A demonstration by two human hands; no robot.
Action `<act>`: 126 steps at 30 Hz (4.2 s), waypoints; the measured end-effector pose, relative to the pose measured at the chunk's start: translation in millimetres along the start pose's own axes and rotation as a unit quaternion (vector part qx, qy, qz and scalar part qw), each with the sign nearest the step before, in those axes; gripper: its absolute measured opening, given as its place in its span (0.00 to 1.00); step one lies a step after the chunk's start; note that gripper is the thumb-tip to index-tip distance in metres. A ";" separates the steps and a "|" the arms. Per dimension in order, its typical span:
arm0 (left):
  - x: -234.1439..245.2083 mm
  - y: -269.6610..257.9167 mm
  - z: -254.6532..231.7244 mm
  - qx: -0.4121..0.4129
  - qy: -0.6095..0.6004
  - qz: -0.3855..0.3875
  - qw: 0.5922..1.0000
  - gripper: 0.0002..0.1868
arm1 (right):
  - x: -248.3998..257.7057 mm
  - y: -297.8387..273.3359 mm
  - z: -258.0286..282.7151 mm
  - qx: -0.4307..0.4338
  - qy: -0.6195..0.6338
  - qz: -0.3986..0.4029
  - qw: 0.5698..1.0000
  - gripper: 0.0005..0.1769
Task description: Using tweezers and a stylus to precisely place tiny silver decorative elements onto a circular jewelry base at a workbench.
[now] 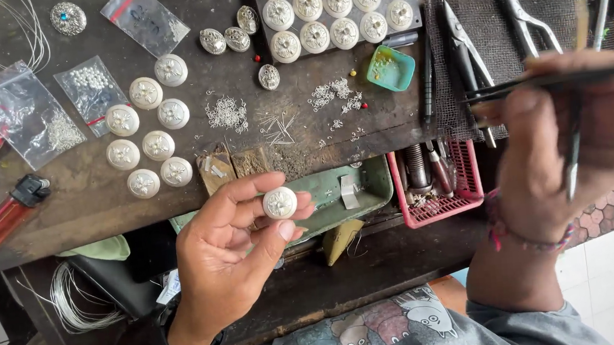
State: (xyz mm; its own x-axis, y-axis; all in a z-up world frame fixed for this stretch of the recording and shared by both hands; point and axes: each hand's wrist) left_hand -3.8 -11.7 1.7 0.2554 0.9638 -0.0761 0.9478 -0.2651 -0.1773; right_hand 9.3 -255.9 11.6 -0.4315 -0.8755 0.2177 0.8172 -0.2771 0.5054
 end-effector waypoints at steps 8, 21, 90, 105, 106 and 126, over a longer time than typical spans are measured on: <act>0.5 1.3 -0.9 0.041 -0.027 -0.022 0.999 0.19 | -42.0 -5.6 16.1 0.055 0.087 0.148 0.984 0.07; -8.4 6.2 -4.8 0.123 0.025 -0.105 0.987 0.15 | -61.8 -15.2 -15.9 0.070 -0.055 0.147 0.985 0.05; 10.2 3.0 0.9 0.116 -0.174 0.019 0.978 0.18 | -53.2 -42.9 26.4 -0.016 0.137 0.261 0.955 0.04; 10.9 2.0 0.4 0.127 -0.195 0.012 0.973 0.17 | -54.3 -55.2 20.8 -0.033 0.209 0.228 0.950 0.06; 10.0 1.4 0.8 0.127 -0.195 0.012 0.973 0.17 | -51.2 -54.3 19.5 -0.033 0.209 0.228 0.950 0.06; -0.2 -2.4 4.3 0.074 -0.152 -0.041 0.985 0.17 | -31.9 -56.2 13.0 -0.214 0.143 0.379 0.889 0.14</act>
State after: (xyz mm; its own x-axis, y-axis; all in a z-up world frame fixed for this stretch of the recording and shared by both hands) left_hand -7.0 -11.3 -2.2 0.0883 0.9353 -0.3426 0.9187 -0.2093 -0.3349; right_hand -27.9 -207.3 -12.9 0.3690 -0.9231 0.1085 0.9290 0.3626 -0.0740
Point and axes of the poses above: each hand's wrist, its own y-axis towards the middle knuckle, its own x-axis out of the back of the hand, z = x × y, and after that the axes turned 7 degrees about y, right-handed
